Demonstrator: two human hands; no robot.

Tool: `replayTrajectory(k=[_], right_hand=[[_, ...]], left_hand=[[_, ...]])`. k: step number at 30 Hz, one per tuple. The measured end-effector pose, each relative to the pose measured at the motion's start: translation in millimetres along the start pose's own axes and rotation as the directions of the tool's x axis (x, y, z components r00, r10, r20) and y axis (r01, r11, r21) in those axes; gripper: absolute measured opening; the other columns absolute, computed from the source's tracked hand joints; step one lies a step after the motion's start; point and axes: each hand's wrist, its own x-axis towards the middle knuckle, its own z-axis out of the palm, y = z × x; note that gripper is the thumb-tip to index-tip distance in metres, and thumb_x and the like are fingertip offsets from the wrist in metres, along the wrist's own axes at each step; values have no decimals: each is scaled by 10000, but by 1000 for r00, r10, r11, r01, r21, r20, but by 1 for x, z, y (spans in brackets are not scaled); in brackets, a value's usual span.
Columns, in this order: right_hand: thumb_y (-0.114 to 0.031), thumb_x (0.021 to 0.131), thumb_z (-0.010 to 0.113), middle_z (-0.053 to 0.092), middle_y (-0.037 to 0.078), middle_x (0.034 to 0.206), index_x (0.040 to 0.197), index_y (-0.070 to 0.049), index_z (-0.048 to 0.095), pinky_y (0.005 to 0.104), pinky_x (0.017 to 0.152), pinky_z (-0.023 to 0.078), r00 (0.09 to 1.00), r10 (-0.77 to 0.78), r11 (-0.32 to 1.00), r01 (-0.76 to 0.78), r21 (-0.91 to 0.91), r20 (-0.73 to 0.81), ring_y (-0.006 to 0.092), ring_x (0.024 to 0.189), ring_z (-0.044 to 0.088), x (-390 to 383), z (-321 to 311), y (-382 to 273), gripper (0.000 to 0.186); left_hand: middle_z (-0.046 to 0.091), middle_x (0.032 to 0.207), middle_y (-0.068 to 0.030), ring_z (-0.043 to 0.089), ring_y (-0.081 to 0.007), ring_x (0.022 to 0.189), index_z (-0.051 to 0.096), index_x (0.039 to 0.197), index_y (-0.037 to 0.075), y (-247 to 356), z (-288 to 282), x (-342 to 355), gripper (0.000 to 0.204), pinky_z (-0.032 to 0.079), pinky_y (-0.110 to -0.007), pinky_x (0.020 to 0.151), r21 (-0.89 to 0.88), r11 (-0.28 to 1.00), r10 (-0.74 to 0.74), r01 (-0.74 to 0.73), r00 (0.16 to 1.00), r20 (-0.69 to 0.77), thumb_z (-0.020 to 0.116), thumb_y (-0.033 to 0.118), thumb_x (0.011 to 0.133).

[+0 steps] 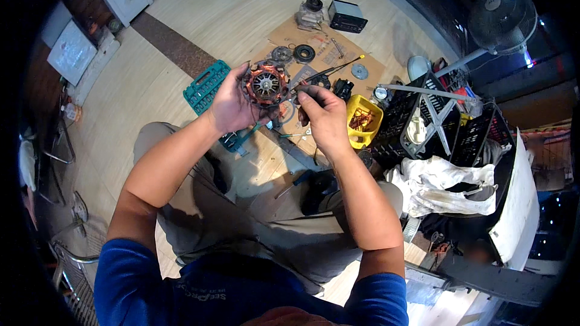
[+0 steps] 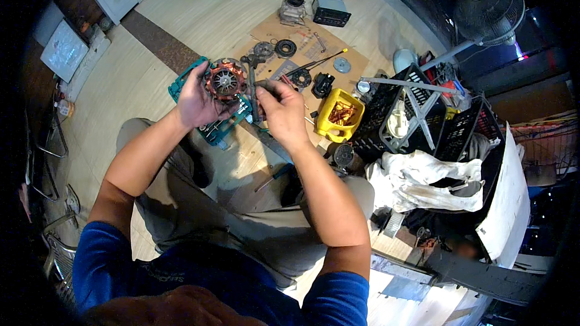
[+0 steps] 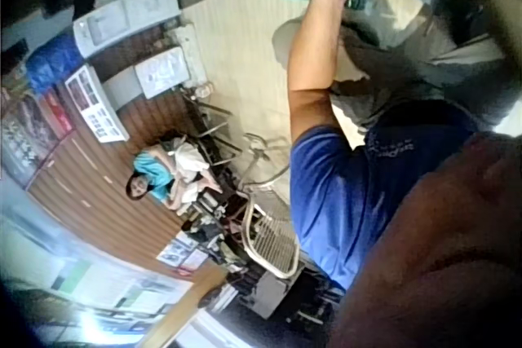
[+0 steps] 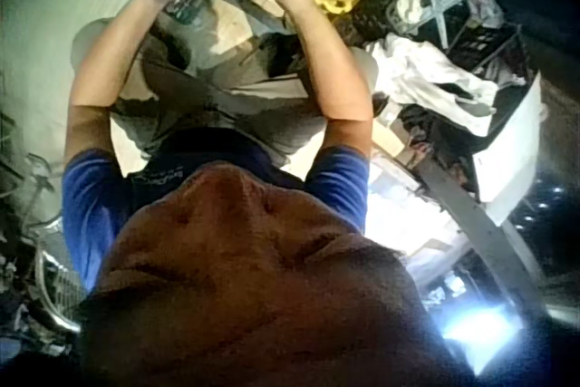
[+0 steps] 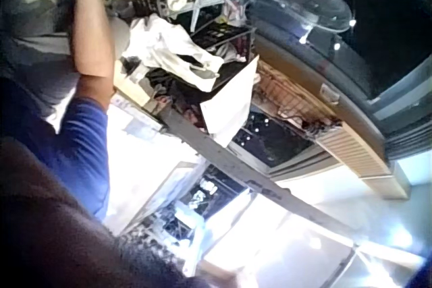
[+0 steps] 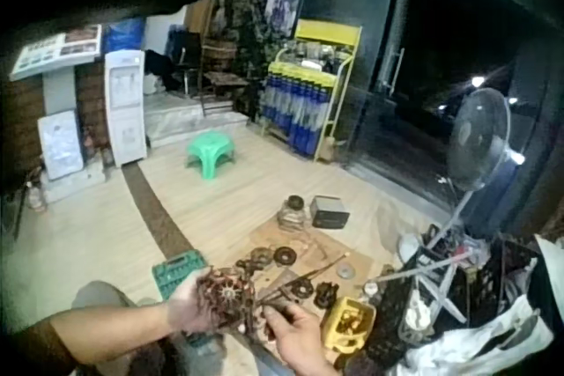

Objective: The person manipulates the copper wiring of a disassembled fan motor by hand and with pliers, then twists the ends of two wires together.

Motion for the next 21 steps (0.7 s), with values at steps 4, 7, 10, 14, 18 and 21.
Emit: replayTrajectory(k=[4, 7, 10, 14, 18, 21], right_hand=[[-110, 897, 609, 589, -21, 707, 977, 14, 650, 206, 508, 396, 1000, 8, 1000, -8, -28, 20, 47, 561, 487, -1, 0, 1, 153], [-121, 892, 615, 605, -18, 727, 1001, 13, 652, 203, 515, 402, 999, 14, 999, -12, -39, 39, 43, 569, 492, -1, -2, 0, 176], [-120, 888, 618, 628, -11, 764, 1022, 16, 653, 202, 541, 420, 999, 19, 997, -16, -69, 34, 40, 601, 509, -3, -1, -2, 194], [-117, 883, 622, 646, -3, 804, 1026, 22, 654, 206, 584, 443, 999, 6, 995, -1, -98, 54, 43, 654, 532, -3, 0, -2, 202], [-135, 885, 638, 619, -10, 756, 1068, 1, 645, 202, 530, 423, 998, -33, 990, 39, -134, 48, 43, 590, 512, -3, -4, 2, 228], [-121, 872, 642, 638, -5, 795, 1040, 11, 653, 205, 588, 438, 998, -17, 991, 25, -131, 63, 43, 657, 528, -5, 4, -4, 214]], left_hand=[[626, 1114, -103, 624, -269, 845, 500, 1271, 88, -1, 0, 0, 653, 418, -328, 530, 37, 998, -43, 42, 999, 19, 201, 558, 930], [631, 1088, -111, 622, -286, 811, 512, 1251, 92, 0, 7, 1, 658, 390, -320, 501, 15, 996, -86, 90, 985, -152, 205, 572, 922], [636, 1069, -115, 619, -305, 796, 520, 1239, 96, 0, 5, 1, 667, 381, -327, 491, 10, 996, -91, 93, 988, -124, 208, 589, 915], [639, 1052, -114, 615, -303, 783, 523, 1232, 100, 1, -3, 1, 662, 373, -337, 483, -40, 991, -133, 130, 988, -74, 211, 593, 918], [640, 1047, -104, 613, -265, 810, 520, 1240, 113, -4, 31, 4, 640, 386, -344, 490, -26, 995, -104, 101, 934, -341, 215, 583, 929], [641, 1102, -26, 576, -182, 987, 569, 1210, 240, 2, -15, 2, 566, 470, -403, 800, 51, 993, -105, 102, 993, 58, 309, 634, 897]])
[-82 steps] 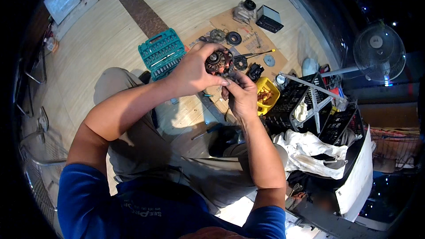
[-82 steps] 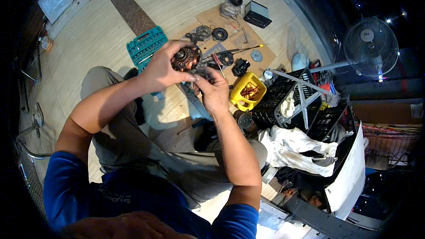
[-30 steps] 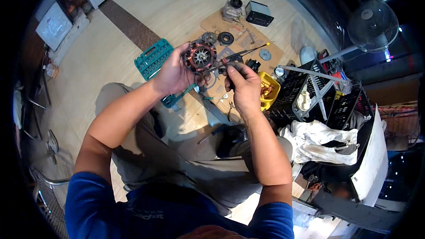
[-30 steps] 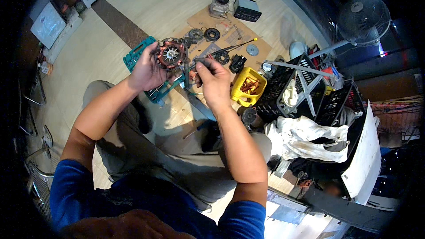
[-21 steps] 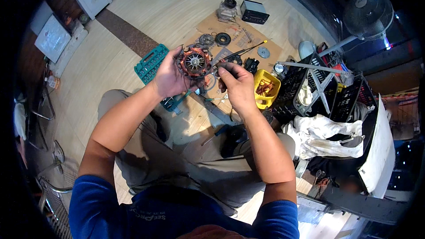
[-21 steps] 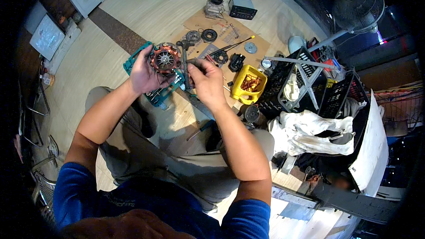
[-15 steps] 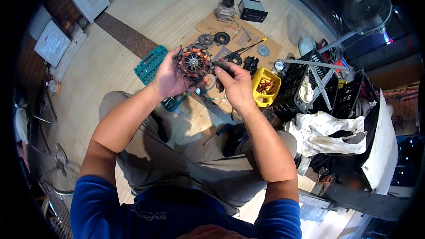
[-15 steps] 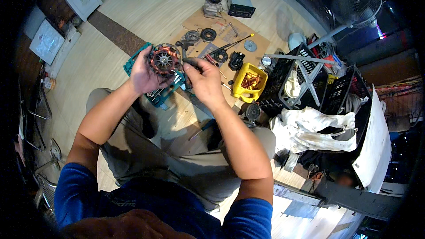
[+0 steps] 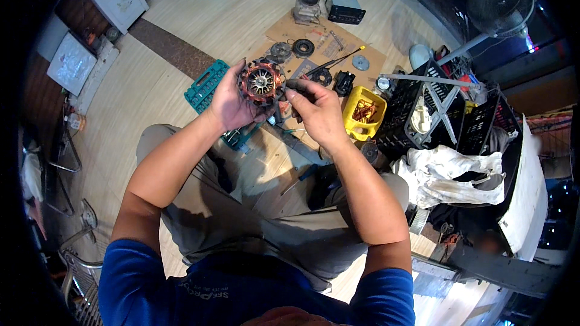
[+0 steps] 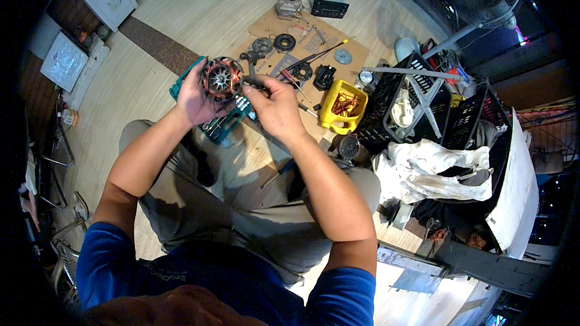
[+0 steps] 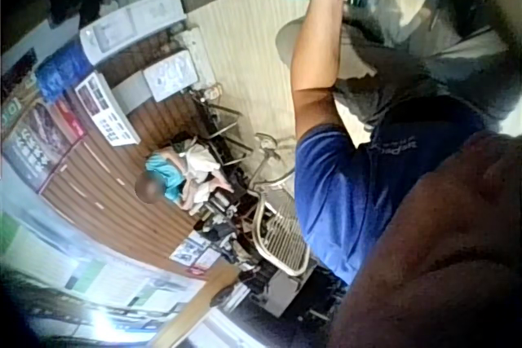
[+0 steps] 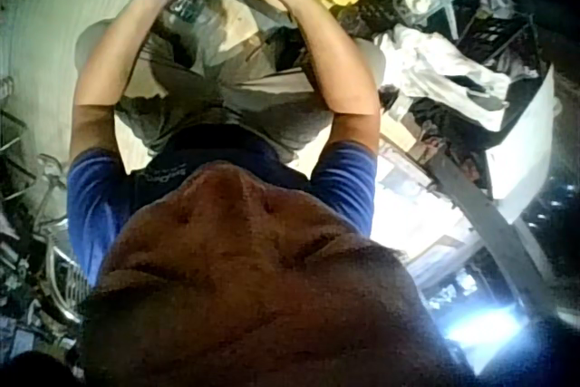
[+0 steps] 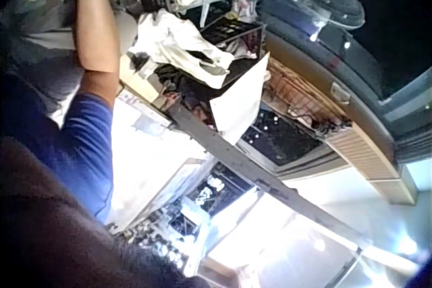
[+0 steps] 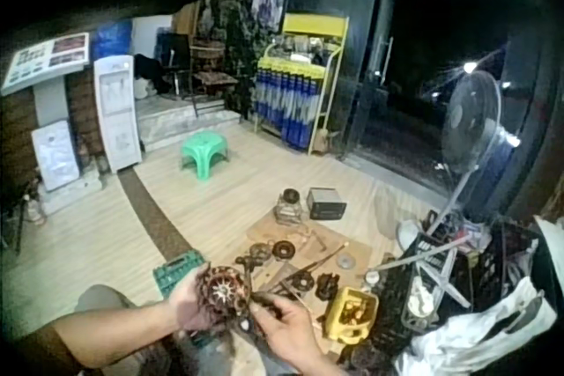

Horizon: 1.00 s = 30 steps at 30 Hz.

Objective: The person manipulates the copper wiring of a disassembled fan motor by hand and with pliers, then twists the ends of two wires together.

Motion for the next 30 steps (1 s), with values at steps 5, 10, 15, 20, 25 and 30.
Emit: replayTrajectory(k=[5, 10, 15, 20, 25, 30], right_hand=[[-109, 856, 650, 653, 6, 821, 1002, 24, 660, 213, 652, 457, 1000, -22, 996, 21, -81, -6, 50, 722, 545, -1, -3, -3, 197], [-115, 834, 676, 656, 23, 852, 1030, 26, 646, 230, 688, 469, 999, 37, 997, -38, -65, -15, 70, 738, 557, 0, -5, -2, 244], [-116, 823, 691, 654, 28, 862, 1063, 27, 632, 232, 689, 471, 999, 31, 995, -32, -96, -11, 72, 742, 559, 4, -9, 5, 285], [-93, 806, 705, 653, 21, 901, 1127, 20, 605, 234, 682, 470, 999, -30, 996, 32, -83, 16, 63, 753, 557, 4, -5, 6, 354], [-77, 755, 737, 654, 94, 965, 1164, -59, 611, 288, 760, 499, 868, -425, 742, 497, -450, 258, 217, 845, 637, 1, -17, 0, 428], [-122, 733, 747, 624, 123, 931, 1116, -101, 630, 361, 697, 506, 765, -581, 535, 616, -579, 278, 319, 798, 625, 0, -14, 5, 401]], left_hand=[[638, 1113, -34, 588, -193, 971, 550, 1238, 222, -2, 1, 4, 577, 478, -401, 803, 10, 1000, -15, 16, 998, -62, 300, 624, 908], [642, 1088, -89, 645, -242, 864, 516, 1262, 157, -6, 6, 7, 589, 538, -362, 592, -11, 1000, 13, -13, 1000, -3, 267, 581, 938], [616, 1108, -139, 637, -301, 908, 483, 1257, 38, -8, 6, 6, 659, 549, -412, 750, -100, 995, 38, -24, 989, 143, 186, 549, 966], [615, 1117, -140, 639, -300, 904, 472, 1276, 49, -6, 5, 3, 726, 551, -407, 751, -62, 998, 10, -8, 1000, 29, 154, 613, 949], [632, 1092, -144, 660, -296, 897, 459, 1300, 95, -4, 2, 2, 802, 573, -409, 667, -55, 998, 9, -9, 1000, -1, 166, 712, 880], [657, 1013, -166, 684, -298, 799, 463, 1293, 87, -3, 9, -1, 841, 586, -407, 597, 3, 999, -33, 33, 999, 43, 164, 740, 856]])
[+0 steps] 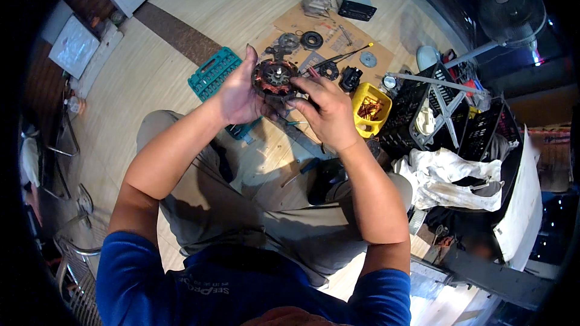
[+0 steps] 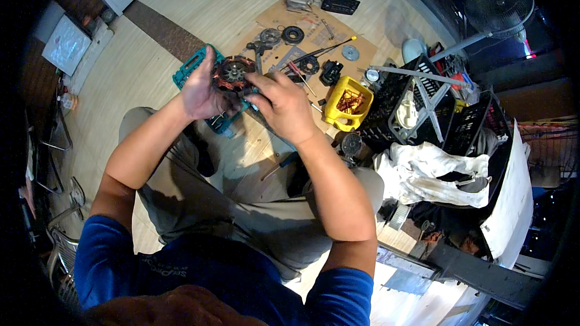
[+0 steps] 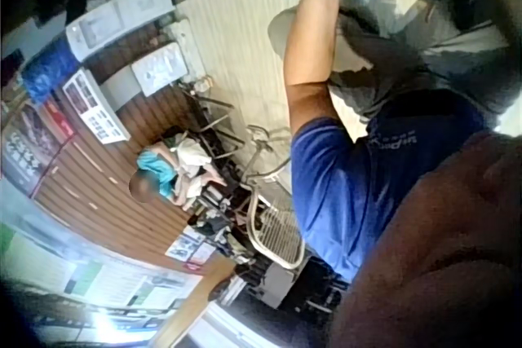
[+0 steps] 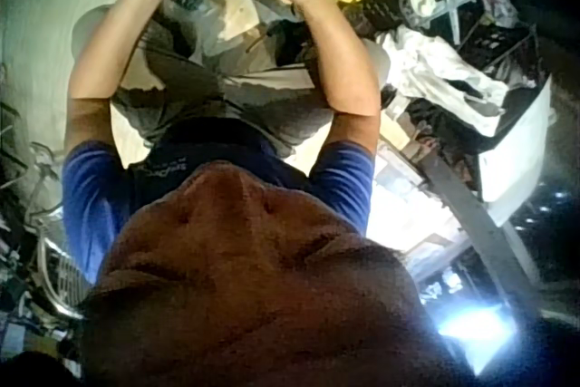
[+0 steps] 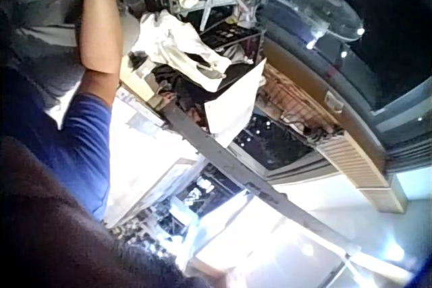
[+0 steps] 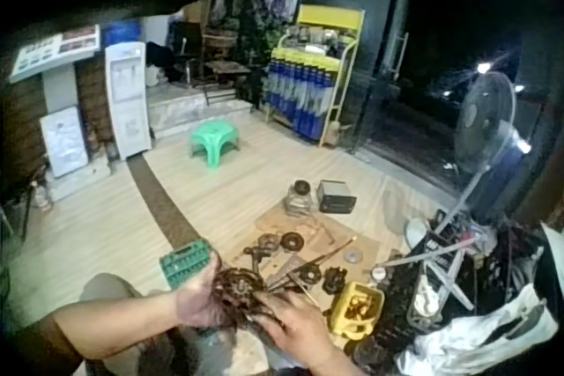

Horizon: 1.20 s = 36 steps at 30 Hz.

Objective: The person manipulates the copper wiring of a disassembled fan motor by hand and with pliers, then twists the ends of two wires together.

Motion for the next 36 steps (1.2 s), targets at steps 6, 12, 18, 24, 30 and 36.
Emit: replayTrajectory(k=[6, 12, 18, 24, 30, 36], right_hand=[[-174, 729, 748, 600, 97, 858, 1074, -124, 626, 381, 586, 505, 997, -73, 995, 71, -77, -28, 306, 693, 617, -1, 10, -5, 370], [-168, 724, 756, 602, 91, 852, 1042, -105, 625, 369, 576, 507, 994, -96, 993, 92, -75, -44, 291, 684, 620, 0, 13, -6, 350], [-147, 727, 760, 620, 93, 869, 1016, -90, 624, 347, 576, 514, 996, -72, 997, 72, -14, -60, 280, 701, 632, -1, 16, -8, 325], [-98, 719, 768, 628, 127, 885, 1025, -47, 608, 339, 614, 507, 999, -20, 1000, 20, -6, -41, 292, 738, 627, -3, 14, -12, 349], [-126, 729, 763, 623, 136, 885, 1032, -46, 599, 356, 599, 519, 989, -52, 999, 51, -8, -140, 308, 726, 636, -2, 21, -8, 353], [-131, 721, 769, 626, 141, 912, 1041, -36, 598, 357, 621, 522, 984, -54, 997, 43, -67, -172, 312, 743, 638, -2, 18, -10, 376]], left_hand=[[671, 937, -171, 689, -280, 732, 487, 1252, 54, 9, 3, -9, 859, 584, -382, 570, 68, 996, -51, 52, 999, -16, 126, 732, 868], [675, 909, -168, 687, -260, 700, 510, 1219, 40, 10, 0, -8, 856, 578, -358, 555, 95, 990, -94, 100, 994, -61, 105, 715, 883], [670, 917, -156, 684, -271, 669, 477, 1263, 59, 8, 0, -10, 804, 584, -363, 499, 95, 990, -94, 103, 991, -90, 209, 713, 881], [656, 986, -168, 683, -299, 768, 452, 1291, 54, 12, -1, -12, 822, 588, -411, 598, 150, 983, -104, 107, 994, -24, 184, 714, 882], [541, 1259, -151, 568, -311, 1104, 407, 1345, 73, 7, 6, -9, 745, 496, -525, 865, 61, 998, 13, -14, 1000, 26, 202, 653, 924], [514, 1301, -146, 535, -311, 1156, 383, 1367, 84, 4, 21, -7, 638, 451, -555, 931, -54, 992, 121, -117, 989, 83, 204, 554, 976]])
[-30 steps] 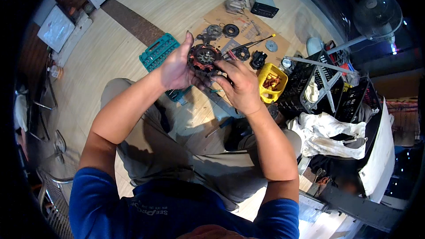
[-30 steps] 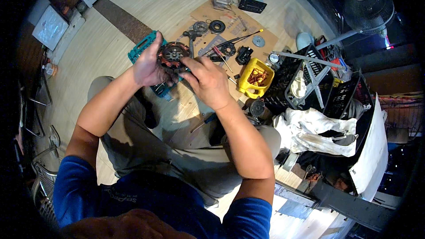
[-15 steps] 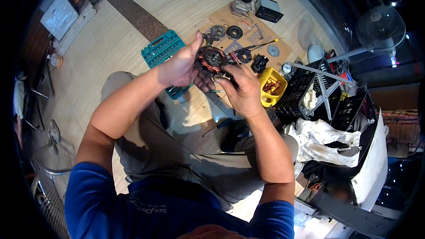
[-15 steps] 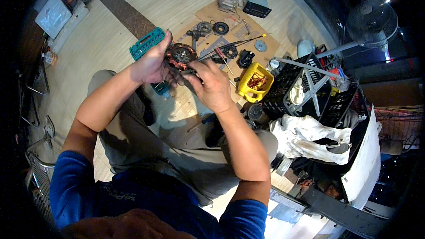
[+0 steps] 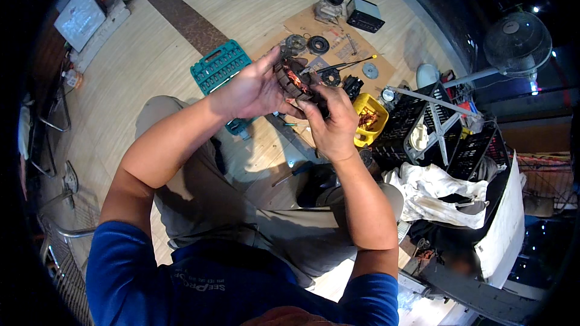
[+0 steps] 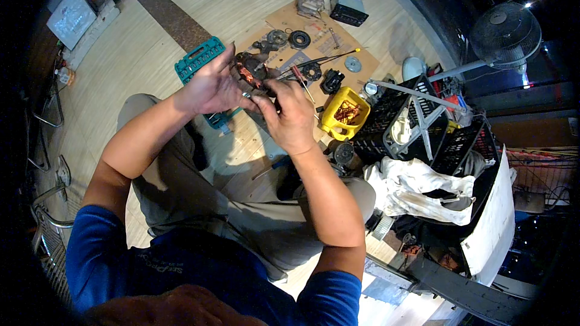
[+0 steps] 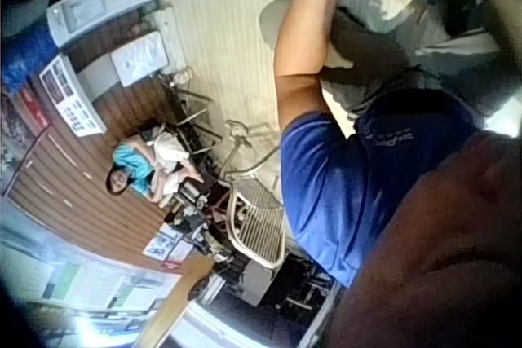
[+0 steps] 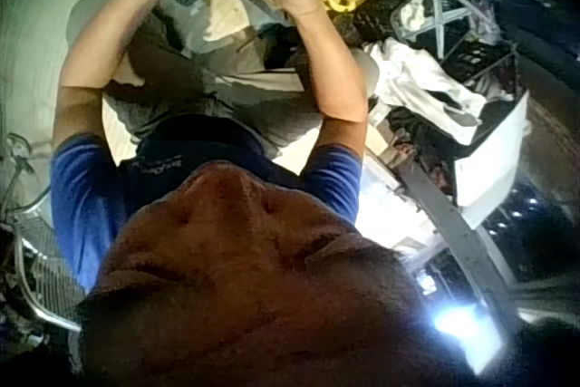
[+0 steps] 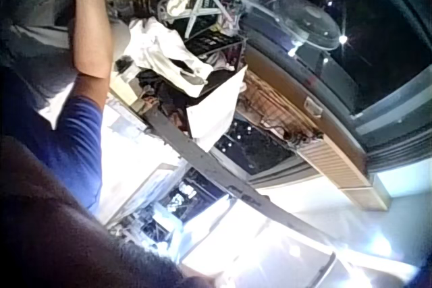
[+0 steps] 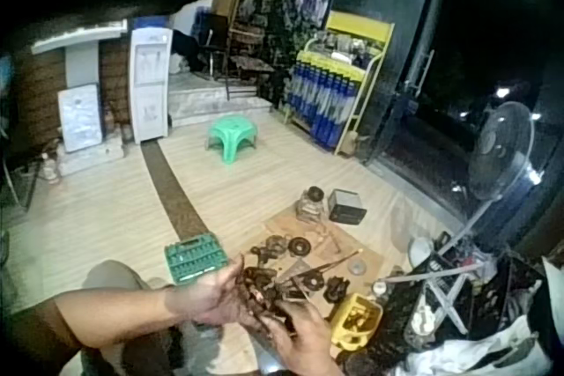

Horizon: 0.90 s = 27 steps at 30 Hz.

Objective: The person manipulates the copper wiring of a disassembled fan motor by hand and with pliers, then twists the ends of two wires together.

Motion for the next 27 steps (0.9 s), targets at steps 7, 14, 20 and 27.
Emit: replayTrajectory(k=[7, 14, 20, 27], right_hand=[[-154, 701, 786, 628, 137, 933, 1058, -30, 593, 358, 643, 524, 1000, -3, 1000, 3, -1, 23, 303, 787, 640, 5, -1, -17, 425], [-123, 663, 817, 624, 155, 998, 1072, -12, 604, 337, 743, 504, 992, 103, 993, -107, 42, 75, 301, 877, 620, 4, -5, -16, 474], [-111, 680, 803, 623, 149, 997, 1065, -15, 616, 330, 728, 511, 981, 123, 989, -133, 59, 151, 292, 880, 628, 1, -10, -14, 438], [-127, 748, 735, 615, 120, 942, 1011, -57, 623, 368, 640, 531, 990, -37, 998, 45, -51, 139, 304, 790, 643, 1, -12, -5, 294]], left_hand=[[612, 1144, -143, 616, -265, 1011, 495, 1248, 42, -9, -27, 7, 544, 498, -430, 898, -52, 997, 54, -60, 994, -100, 228, 446, 1001], [619, 1095, -142, 605, -263, 1019, 523, 1189, 36, -7, -30, 9, 471, 505, -410, 878, -64, 991, 117, -118, 993, -17, 267, 370, 978], [597, 1129, -161, 607, -273, 1022, 502, 1207, 21, -8, -21, 9, 466, 513, -402, 876, 54, 989, 140, -138, 989, -41, 284, 364, 980], [606, 1120, -161, 629, -256, 968, 502, 1210, 13, -8, -14, 10, 486, 540, -391, 807, 62, 987, 155, -149, 980, -122, 277, 380, 985]])
